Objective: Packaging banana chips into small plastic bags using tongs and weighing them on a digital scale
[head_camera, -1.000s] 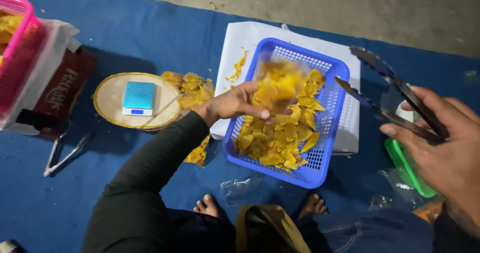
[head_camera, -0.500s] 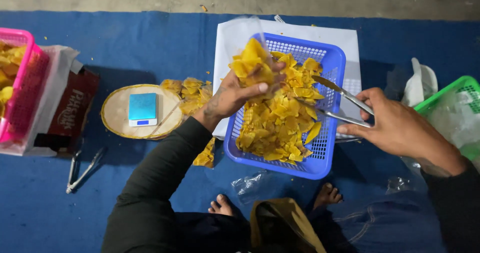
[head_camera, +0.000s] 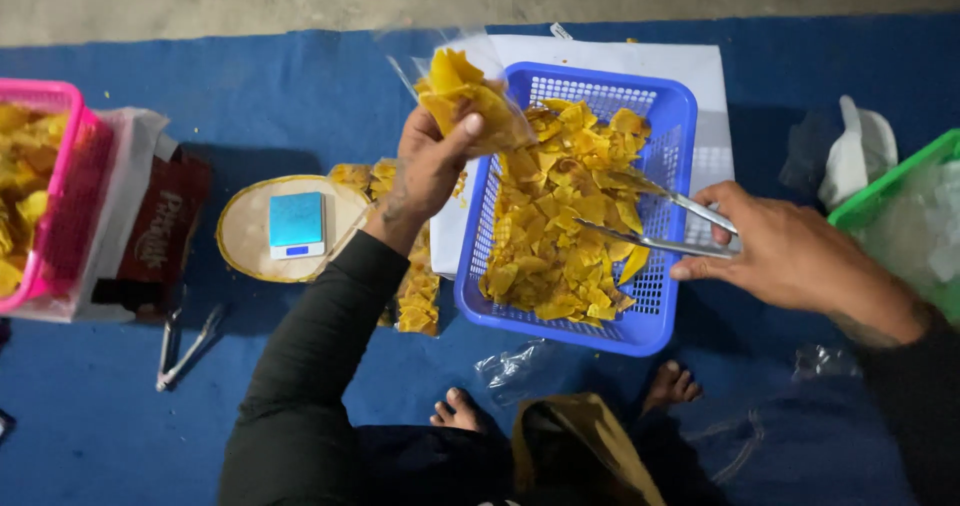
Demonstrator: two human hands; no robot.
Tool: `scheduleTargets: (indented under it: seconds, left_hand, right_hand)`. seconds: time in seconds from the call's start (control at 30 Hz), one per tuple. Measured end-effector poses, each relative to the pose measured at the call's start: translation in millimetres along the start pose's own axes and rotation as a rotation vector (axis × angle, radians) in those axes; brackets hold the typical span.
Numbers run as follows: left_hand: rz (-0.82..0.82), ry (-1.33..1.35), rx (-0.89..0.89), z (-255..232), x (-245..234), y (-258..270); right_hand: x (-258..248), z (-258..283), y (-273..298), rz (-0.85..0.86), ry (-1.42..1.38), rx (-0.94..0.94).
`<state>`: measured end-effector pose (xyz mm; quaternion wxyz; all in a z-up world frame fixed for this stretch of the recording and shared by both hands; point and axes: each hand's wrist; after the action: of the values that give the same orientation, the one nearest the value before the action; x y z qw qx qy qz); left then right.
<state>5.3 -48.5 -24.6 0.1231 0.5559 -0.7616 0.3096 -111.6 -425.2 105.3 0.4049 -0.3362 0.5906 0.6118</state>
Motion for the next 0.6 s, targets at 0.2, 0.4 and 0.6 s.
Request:
scheduleTargets:
  seconds: [0.2, 0.4, 0.6]
  left_hand:
    - [-0.332, -0.209, 0.304, -11.3, -95.7, -25.6]
    - [-0.674, -0.314, 0.468, -23.9, -251.0, 14.6]
    - [-1.022, -0.564, 0.256, -74.2, -285.6, 108.6]
  right_hand:
    - [40.2, -36.8, -14.7, -0.153, 0.019, 0.067]
    - [104.9, -110.0, -43.8, -0.337, -0.473, -0.233]
    - [120.3, -116.4, -34.8, -0.390, -0.504, -0.280]
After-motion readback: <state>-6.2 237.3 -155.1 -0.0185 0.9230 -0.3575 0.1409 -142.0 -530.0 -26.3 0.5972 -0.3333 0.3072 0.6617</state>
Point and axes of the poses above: each hand's wrist, its own y-axis away from the middle knuckle, its own x-axis out of the palm, z = x × y, and after that the axes turned 7 degrees about -z, right-handed
